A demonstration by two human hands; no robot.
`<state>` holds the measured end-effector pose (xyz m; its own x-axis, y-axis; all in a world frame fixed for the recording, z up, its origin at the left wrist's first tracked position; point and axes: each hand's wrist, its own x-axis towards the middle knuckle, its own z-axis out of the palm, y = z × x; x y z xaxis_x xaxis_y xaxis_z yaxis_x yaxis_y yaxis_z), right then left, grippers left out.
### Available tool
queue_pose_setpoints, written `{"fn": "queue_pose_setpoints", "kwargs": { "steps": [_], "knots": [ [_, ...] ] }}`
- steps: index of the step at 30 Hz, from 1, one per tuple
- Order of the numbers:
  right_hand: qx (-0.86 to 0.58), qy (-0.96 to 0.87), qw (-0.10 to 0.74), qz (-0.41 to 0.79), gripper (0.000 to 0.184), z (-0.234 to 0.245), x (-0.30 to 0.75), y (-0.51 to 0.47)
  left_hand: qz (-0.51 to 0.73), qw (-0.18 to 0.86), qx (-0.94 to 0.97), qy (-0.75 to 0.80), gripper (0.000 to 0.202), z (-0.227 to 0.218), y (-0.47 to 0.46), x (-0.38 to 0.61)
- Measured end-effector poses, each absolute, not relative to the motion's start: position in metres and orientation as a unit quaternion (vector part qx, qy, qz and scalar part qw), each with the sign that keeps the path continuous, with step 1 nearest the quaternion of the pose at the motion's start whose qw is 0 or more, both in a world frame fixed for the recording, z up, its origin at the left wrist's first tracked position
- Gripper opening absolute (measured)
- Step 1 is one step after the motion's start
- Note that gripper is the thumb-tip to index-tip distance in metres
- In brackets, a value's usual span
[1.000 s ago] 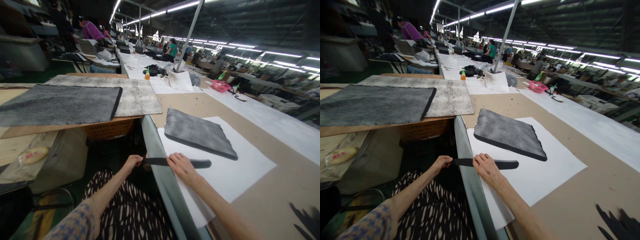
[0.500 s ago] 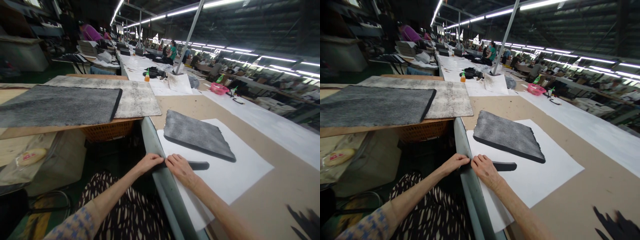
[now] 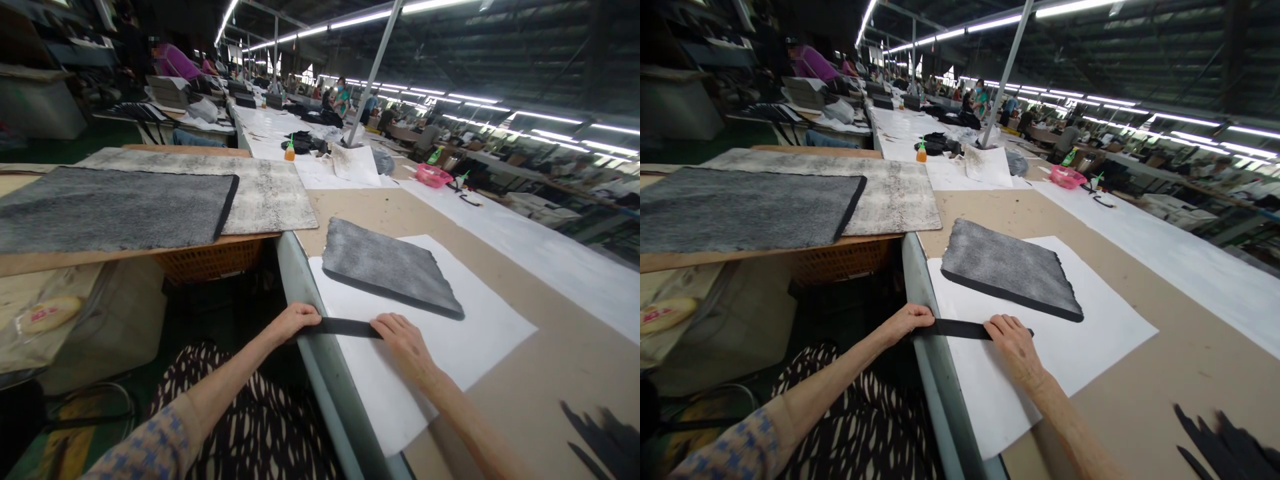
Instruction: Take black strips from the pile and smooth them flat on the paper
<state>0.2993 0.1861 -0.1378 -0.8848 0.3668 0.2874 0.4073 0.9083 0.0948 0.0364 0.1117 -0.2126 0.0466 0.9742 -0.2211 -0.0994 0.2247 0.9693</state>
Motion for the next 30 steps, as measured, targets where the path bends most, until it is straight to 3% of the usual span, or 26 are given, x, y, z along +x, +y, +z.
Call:
{"fn": "queue_pose_setpoints", "kwargs": {
  "steps": [10,14,23,30],
  "knots": [
    [-0.089,-0.979,0.056,-0.176,0.014,-0.134,0.229,0.165,0.446,0.570,0.381,0.576,0.027,-0.255,0.090,-0.001],
    [-0.064,-0.975,0.061,-0.204,0.012,-0.138,0.215,0.161,0.436,0.574,0.372,0.585,0.025,-0.263,0.082,-0.013],
    [-0.063,-0.976,0.079,-0.191,0.010,-0.139,0.217,0.164,0.445,0.636,0.409,0.480,0.045,-0.207,0.092,0.011],
    [-0.079,-0.981,0.073,-0.161,0.012,-0.134,0.227,0.166,0.448,0.586,0.413,0.535,0.031,-0.198,0.108,0.044]
  ]
}}
